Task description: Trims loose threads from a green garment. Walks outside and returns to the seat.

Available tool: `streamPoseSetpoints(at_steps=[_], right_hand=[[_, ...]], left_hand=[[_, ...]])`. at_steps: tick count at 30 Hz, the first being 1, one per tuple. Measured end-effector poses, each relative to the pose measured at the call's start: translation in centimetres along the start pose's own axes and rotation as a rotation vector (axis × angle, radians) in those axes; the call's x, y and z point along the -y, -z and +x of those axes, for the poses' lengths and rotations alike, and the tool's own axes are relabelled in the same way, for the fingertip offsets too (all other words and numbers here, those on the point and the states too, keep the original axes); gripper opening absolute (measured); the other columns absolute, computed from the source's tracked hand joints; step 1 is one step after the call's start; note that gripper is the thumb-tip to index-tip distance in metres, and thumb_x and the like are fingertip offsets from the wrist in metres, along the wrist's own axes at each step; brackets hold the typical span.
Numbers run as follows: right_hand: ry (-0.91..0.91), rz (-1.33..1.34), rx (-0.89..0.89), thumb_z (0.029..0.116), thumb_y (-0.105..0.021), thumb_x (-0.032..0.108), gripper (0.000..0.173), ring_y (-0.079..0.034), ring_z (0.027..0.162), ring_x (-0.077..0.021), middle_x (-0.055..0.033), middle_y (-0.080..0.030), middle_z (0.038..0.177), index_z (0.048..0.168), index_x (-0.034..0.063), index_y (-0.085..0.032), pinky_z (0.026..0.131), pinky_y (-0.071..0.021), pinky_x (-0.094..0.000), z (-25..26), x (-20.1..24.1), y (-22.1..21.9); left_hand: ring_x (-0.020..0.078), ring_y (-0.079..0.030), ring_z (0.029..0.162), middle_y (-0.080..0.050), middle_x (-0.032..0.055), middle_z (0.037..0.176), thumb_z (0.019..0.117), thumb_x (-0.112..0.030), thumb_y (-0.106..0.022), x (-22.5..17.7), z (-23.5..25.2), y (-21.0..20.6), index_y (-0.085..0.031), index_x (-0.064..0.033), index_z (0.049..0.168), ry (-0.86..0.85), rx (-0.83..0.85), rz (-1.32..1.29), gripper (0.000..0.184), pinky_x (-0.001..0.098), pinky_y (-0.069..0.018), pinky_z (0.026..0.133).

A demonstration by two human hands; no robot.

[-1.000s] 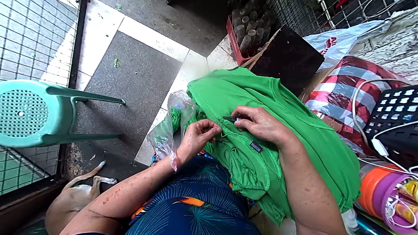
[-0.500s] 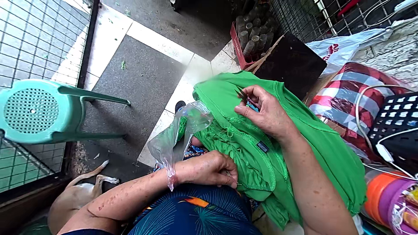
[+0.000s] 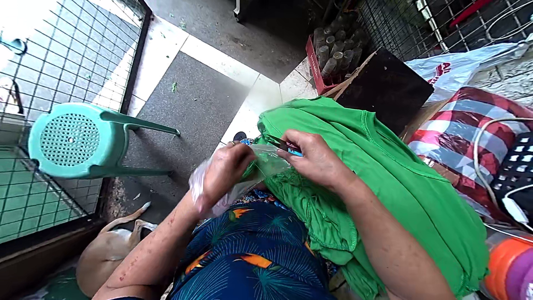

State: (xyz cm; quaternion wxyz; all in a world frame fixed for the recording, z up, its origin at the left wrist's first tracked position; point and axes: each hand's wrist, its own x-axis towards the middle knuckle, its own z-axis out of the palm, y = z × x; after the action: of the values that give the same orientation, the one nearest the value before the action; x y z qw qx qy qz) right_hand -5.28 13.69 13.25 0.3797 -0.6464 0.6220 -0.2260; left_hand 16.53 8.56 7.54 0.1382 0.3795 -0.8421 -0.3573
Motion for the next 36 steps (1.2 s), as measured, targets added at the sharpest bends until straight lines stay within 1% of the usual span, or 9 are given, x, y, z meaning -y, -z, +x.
streamPoseSetpoints(at_steps=[3,6,11,15,17,20,25,29,36], right_hand=[[0.013,0.038,-0.034,0.0974,-0.066,0.006,0.007,-0.057,0.067,-0.0202,-0.0104,-0.061,0.077,0.096,-0.0011,-0.066,0.062,-0.0480,-0.0385,0.2,-0.4,-0.3],[-0.021,0.106,-0.102,0.0998,-0.063,0.010,0.013,-0.055,0.068,-0.0127,-0.0076,-0.060,0.078,0.098,-0.0023,-0.067,0.065,-0.0466,-0.0304,0.6,-1.2,-0.1],[-0.036,0.104,-0.188,0.1074,-0.050,0.015,0.028,-0.068,0.095,-0.0145,-0.0123,-0.073,0.104,0.118,-0.0024,-0.068,0.089,-0.0537,-0.0340,0.2,-2.3,2.7],[-0.116,-0.104,-0.215,0.1038,-0.056,0.012,0.016,-0.060,0.074,-0.0121,-0.0075,-0.066,0.086,0.102,0.0006,-0.067,0.070,-0.0493,-0.0322,-2.7,-3.1,5.9],[-0.091,-0.164,-0.080,0.0966,-0.069,0.009,0.011,-0.063,0.071,-0.0223,-0.0128,-0.066,0.082,0.097,-0.0013,-0.068,0.066,-0.0526,-0.0428,-4.7,-3.5,6.2],[-0.100,-0.248,0.086,0.0867,-0.081,0.022,0.026,-0.067,0.081,-0.0277,-0.0128,-0.067,0.087,0.097,0.0008,-0.070,0.072,-0.0541,-0.0503,-6.3,-4.8,4.8],[-0.041,-0.304,-0.144,0.0894,-0.064,0.002,0.009,-0.066,0.076,-0.0311,-0.0168,-0.064,0.088,0.094,-0.0029,-0.070,0.063,-0.0541,-0.0491,-6.7,-4.9,3.2],[-0.261,-0.169,-0.301,0.1045,-0.053,0.005,0.014,-0.061,0.075,-0.0269,-0.0185,-0.063,0.088,0.108,-0.0059,-0.061,0.068,-0.0514,-0.0444,-6.8,-4.8,5.6],[-0.360,0.018,-0.375,0.1062,-0.052,0.007,0.014,-0.055,0.070,-0.0187,-0.0133,-0.058,0.084,0.108,-0.0049,-0.058,0.065,-0.0473,-0.0364,-7.3,-6.8,3.8]], left_hand=[[0.0440,-0.069,0.095,-0.070,0.0270,0.104,0.0995,-0.003,-0.061,1.4,0.5,0.3,-0.071,0.0064,0.114,0.168,0.243,0.111,0.020,0.0620,-0.0529,0.087],[0.0494,-0.059,0.122,-0.058,0.0313,0.137,0.0991,-0.005,-0.063,0.7,0.8,0.6,-0.049,0.0038,0.147,0.220,0.367,0.095,0.050,0.0644,-0.0445,0.103],[0.0406,-0.068,0.104,-0.070,0.0245,0.110,0.0930,-0.007,-0.072,0.5,1.1,1.9,-0.071,0.0070,0.096,0.065,0.141,0.078,0.014,0.0590,-0.0524,0.091],[0.0323,-0.070,0.098,-0.070,0.0199,0.111,0.0938,-0.001,-0.067,0.5,1.2,2.4,-0.072,0.0028,0.109,-0.093,0.062,0.030,0.016,0.0492,-0.0567,0.090],[0.0210,-0.071,0.088,-0.071,0.0130,0.098,0.0934,-0.008,-0.066,0.3,1.5,1.9,-0.074,-0.0001,0.098,-0.189,0.003,-0.014,0.012,0.0374,-0.0588,0.085],[0.0209,-0.070,0.093,-0.072,0.0113,0.097,0.0915,-0.017,-0.068,-0.4,2.0,0.3,-0.073,-0.0026,0.089,-0.257,0.037,-0.076,0.016,0.0384,-0.0568,0.086],[0.0220,-0.069,0.088,-0.071,0.0128,0.096,0.0960,-0.009,-0.062,-2.7,3.8,-2.5,-0.074,-0.0011,0.097,-0.315,0.048,-0.102,0.014,0.0370,-0.0576,0.083],[0.0275,-0.069,0.088,-0.070,0.0190,0.104,0.0969,0.000,-0.059,-4.8,5.8,-3.3,-0.073,0.0026,0.112,-0.266,0.005,-0.099,0.020,0.0413,-0.0576,0.082],[0.0245,-0.069,0.081,-0.069,0.0194,0.103,0.0965,-0.003,-0.061,-5.3,7.2,-5.9,-0.070,0.0034,0.111,-0.228,-0.082,-0.153,0.018,0.0387,-0.0588,0.078]])
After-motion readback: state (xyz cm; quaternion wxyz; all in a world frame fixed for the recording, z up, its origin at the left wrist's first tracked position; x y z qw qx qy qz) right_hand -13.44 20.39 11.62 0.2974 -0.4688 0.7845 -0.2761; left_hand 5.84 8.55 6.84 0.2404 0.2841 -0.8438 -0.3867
